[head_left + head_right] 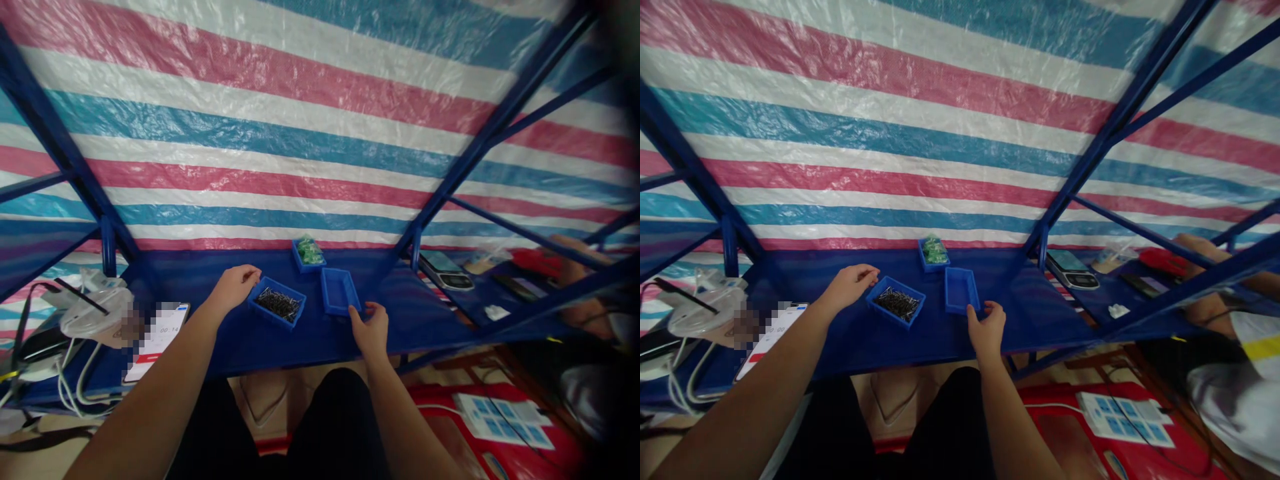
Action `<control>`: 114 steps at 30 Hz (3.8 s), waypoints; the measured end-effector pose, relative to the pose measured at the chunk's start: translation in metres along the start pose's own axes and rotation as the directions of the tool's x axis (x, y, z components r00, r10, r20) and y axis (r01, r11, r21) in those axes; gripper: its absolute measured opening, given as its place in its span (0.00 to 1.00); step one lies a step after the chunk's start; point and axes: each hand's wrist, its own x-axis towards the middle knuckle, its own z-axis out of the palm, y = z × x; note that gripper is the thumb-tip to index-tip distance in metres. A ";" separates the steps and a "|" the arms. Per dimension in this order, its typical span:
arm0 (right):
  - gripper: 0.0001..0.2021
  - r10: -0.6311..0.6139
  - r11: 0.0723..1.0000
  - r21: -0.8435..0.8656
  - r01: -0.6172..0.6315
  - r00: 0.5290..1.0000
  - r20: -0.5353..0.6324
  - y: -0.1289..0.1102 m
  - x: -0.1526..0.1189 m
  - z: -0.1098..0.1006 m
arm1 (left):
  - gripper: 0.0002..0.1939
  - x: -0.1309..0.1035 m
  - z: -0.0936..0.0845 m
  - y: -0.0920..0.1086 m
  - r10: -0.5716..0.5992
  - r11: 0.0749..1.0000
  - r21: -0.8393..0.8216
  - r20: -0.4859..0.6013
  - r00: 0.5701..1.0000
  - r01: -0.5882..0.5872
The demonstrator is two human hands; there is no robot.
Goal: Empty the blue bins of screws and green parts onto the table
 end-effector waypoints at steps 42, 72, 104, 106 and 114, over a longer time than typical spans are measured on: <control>0.27 -0.382 0.855 0.513 0.074 0.759 0.527 -0.057 -0.082 0.118 | 0.05 -0.068 0.019 -0.028 -0.558 0.274 -0.914 0.102 0.824 0.299; 0.26 -0.218 0.740 0.641 -0.204 0.829 0.515 -0.062 -0.080 0.112 | 0.06 -0.084 0.026 -0.007 -0.535 0.177 -0.953 0.117 0.837 0.246; 0.26 -0.260 0.802 0.590 -0.094 0.834 0.487 -0.055 -0.081 0.117 | 0.12 -0.089 0.034 -0.009 -0.457 0.286 -0.936 0.053 0.888 0.204; 0.27 -0.299 0.830 0.557 -0.024 0.824 0.482 -0.054 -0.082 0.120 | 0.16 -0.086 0.033 -0.012 -0.437 0.342 -0.926 -0.008 0.899 0.158; 0.36 -0.503 0.859 0.405 0.314 0.667 0.550 -0.070 -0.089 0.109 | 0.21 -0.069 0.027 -0.011 -0.396 0.534 -0.845 -0.214 0.893 0.035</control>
